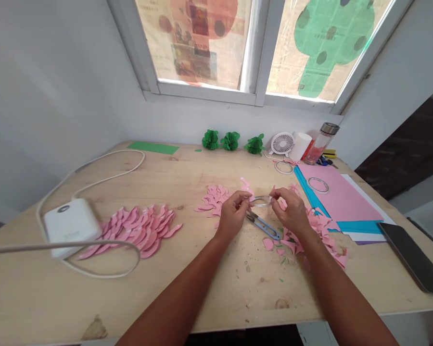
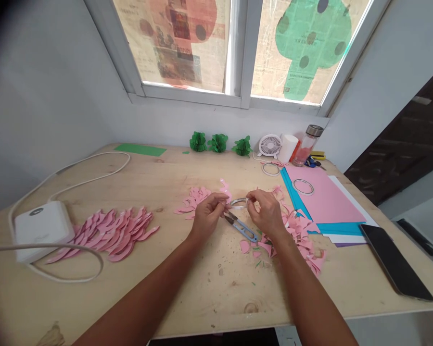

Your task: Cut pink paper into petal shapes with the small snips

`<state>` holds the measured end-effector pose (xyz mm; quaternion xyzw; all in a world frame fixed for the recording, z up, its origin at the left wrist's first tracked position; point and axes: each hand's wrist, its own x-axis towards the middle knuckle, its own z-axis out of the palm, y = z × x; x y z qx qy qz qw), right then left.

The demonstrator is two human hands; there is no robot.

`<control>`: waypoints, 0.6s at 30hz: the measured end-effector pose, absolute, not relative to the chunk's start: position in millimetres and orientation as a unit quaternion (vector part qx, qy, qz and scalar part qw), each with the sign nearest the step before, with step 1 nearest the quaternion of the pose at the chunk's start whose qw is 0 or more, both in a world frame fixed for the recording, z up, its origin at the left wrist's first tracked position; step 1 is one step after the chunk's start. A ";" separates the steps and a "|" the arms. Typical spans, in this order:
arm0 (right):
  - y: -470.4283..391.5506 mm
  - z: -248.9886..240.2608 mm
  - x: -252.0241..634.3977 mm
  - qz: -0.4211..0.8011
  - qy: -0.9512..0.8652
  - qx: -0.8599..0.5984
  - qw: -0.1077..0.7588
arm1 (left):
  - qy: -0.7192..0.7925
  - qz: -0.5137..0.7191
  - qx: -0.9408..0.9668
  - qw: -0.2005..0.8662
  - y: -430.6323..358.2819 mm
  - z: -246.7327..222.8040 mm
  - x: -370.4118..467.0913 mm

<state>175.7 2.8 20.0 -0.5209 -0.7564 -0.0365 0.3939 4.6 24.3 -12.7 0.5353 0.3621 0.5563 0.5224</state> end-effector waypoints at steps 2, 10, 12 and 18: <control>2.9 19.9 174.3 -0.039 -0.759 -0.514 0.398 | 0.363 0.558 0.566 0.486 23.1 -13.0 4.8; 1.7 18.2 169.1 -0.040 -0.782 -0.471 0.406 | 0.358 0.586 0.628 0.366 19.5 -9.0 5.6; 0.1 19.0 167.3 -0.038 -0.783 -0.470 0.405 | 0.353 0.585 0.631 0.366 18.8 -8.6 6.2; -2.6 20.8 162.8 -0.034 -0.781 -0.477 0.401 | 0.317 0.553 0.621 0.456 19.0 -17.9 12.2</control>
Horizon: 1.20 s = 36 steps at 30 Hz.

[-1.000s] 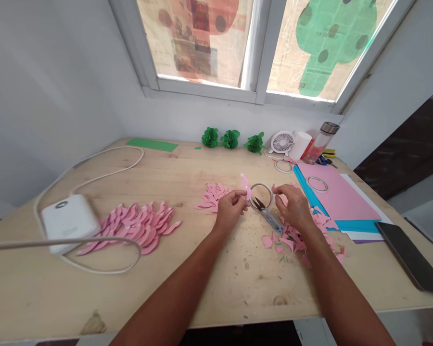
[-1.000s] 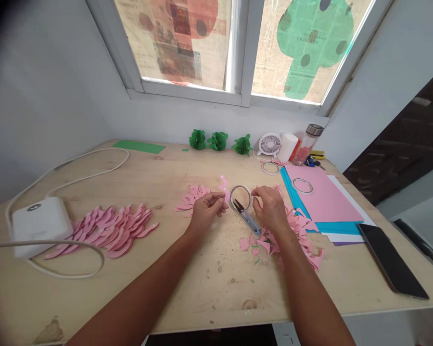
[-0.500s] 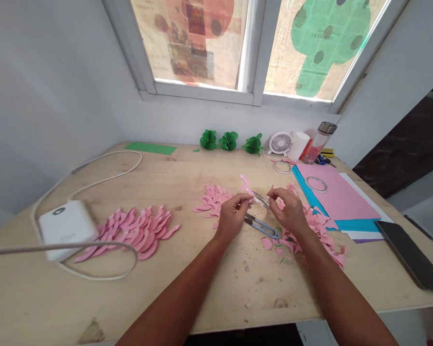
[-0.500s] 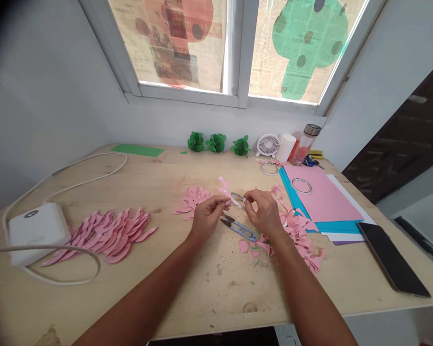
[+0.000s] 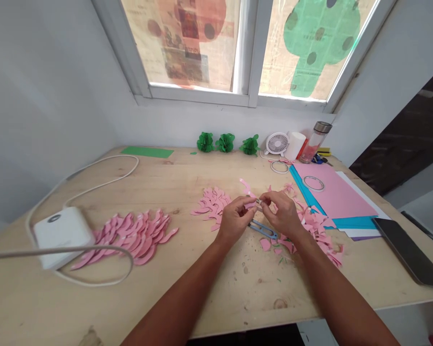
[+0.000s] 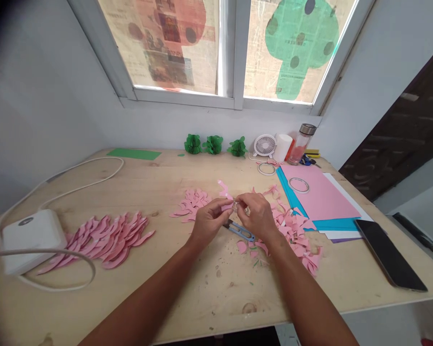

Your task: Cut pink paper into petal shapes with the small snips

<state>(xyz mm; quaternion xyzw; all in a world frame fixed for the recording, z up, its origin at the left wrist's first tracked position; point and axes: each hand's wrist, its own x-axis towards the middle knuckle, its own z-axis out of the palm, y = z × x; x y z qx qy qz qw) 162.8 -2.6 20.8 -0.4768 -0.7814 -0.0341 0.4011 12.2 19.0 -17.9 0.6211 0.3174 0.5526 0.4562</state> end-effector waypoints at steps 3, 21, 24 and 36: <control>-3.4 21.0 160.7 -0.034 -0.782 -0.476 0.401 | 0.319 0.538 0.615 0.481 17.7 -21.6 15.7; -4.3 23.6 160.0 -0.053 -0.783 -0.486 0.384 | 0.370 0.518 0.531 0.560 16.4 -11.0 14.8; -6.0 25.6 159.7 -0.030 -0.756 -0.506 0.414 | 0.378 0.524 0.517 0.562 16.8 -9.9 13.9; -4.7 20.8 163.1 0.055 -0.781 -0.536 0.317 | 0.322 0.587 0.419 0.613 29.5 -7.0 2.7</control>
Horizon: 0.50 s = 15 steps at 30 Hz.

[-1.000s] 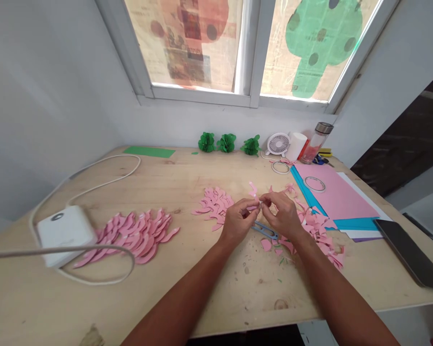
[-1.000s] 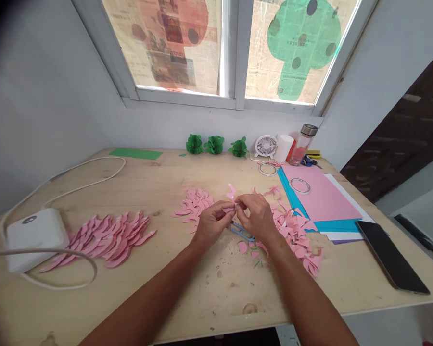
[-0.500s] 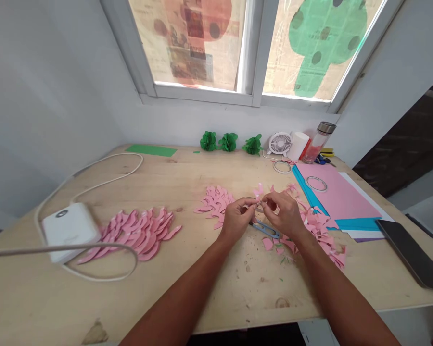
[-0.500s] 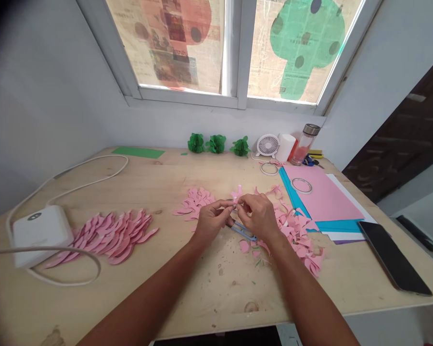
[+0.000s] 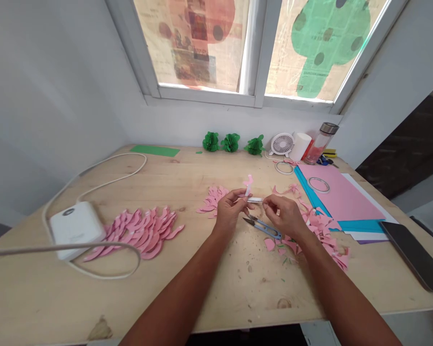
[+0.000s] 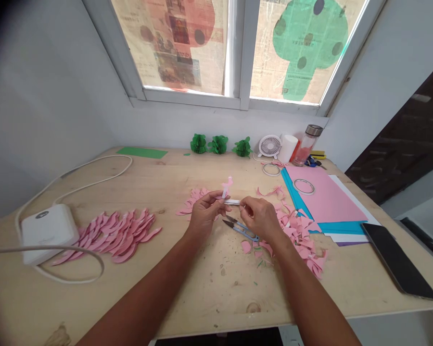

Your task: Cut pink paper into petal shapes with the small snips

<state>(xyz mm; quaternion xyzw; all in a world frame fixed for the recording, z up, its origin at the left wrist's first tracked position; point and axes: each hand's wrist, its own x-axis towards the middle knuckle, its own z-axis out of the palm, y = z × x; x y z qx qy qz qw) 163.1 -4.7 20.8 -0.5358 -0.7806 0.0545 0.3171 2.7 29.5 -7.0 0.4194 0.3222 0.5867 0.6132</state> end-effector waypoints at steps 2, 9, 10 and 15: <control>-5.9 21.4 162.3 0.078 -0.795 -0.540 0.267 | 0.321 0.589 0.421 0.611 30.0 -8.0 1.9; -11.5 27.1 157.0 0.097 -0.817 -0.547 0.158 | 0.321 0.606 0.443 0.578 30.3 -7.6 0.0; -11.8 26.9 156.9 0.091 -0.820 -0.544 0.151 | 0.321 0.609 0.446 0.572 30.1 -7.5 0.0; -11.4 21.2 155.5 0.075 -0.837 -0.536 0.078 | 0.325 0.617 0.467 0.545 28.4 -8.5 1.6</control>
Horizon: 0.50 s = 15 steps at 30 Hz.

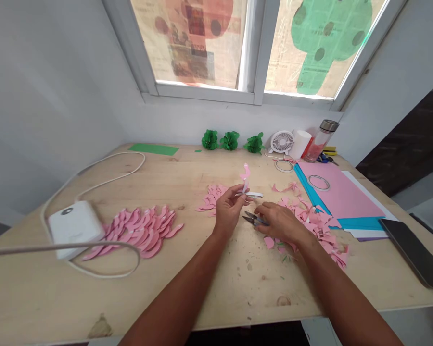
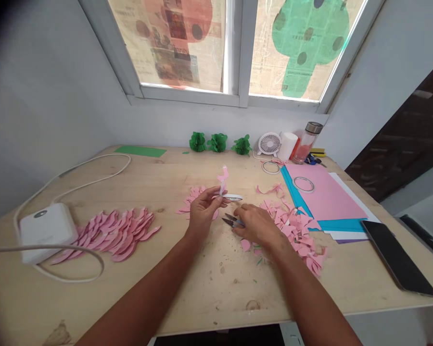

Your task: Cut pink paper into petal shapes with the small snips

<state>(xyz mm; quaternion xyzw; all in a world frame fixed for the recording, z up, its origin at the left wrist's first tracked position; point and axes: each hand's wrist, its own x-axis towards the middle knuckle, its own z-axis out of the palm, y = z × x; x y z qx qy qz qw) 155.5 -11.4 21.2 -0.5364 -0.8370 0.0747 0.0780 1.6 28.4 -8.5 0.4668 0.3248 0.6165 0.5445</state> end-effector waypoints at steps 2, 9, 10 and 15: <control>-11.1 18.3 153.7 0.069 -0.837 -0.540 0.061 | 0.323 0.613 0.476 0.541 27.7 -9.2 2.3; -10.2 13.3 148.6 0.058 -0.832 -0.548 0.056 | 0.336 0.615 0.474 0.533 27.7 -10.2 3.1; -10.2 13.2 148.5 0.057 -0.833 -0.548 0.055 | 0.338 0.617 0.471 0.532 27.7 -10.1 3.3; -10.0 13.7 148.6 0.070 -0.840 -0.534 0.063 | 0.347 0.624 0.459 0.529 27.3 -9.4 3.9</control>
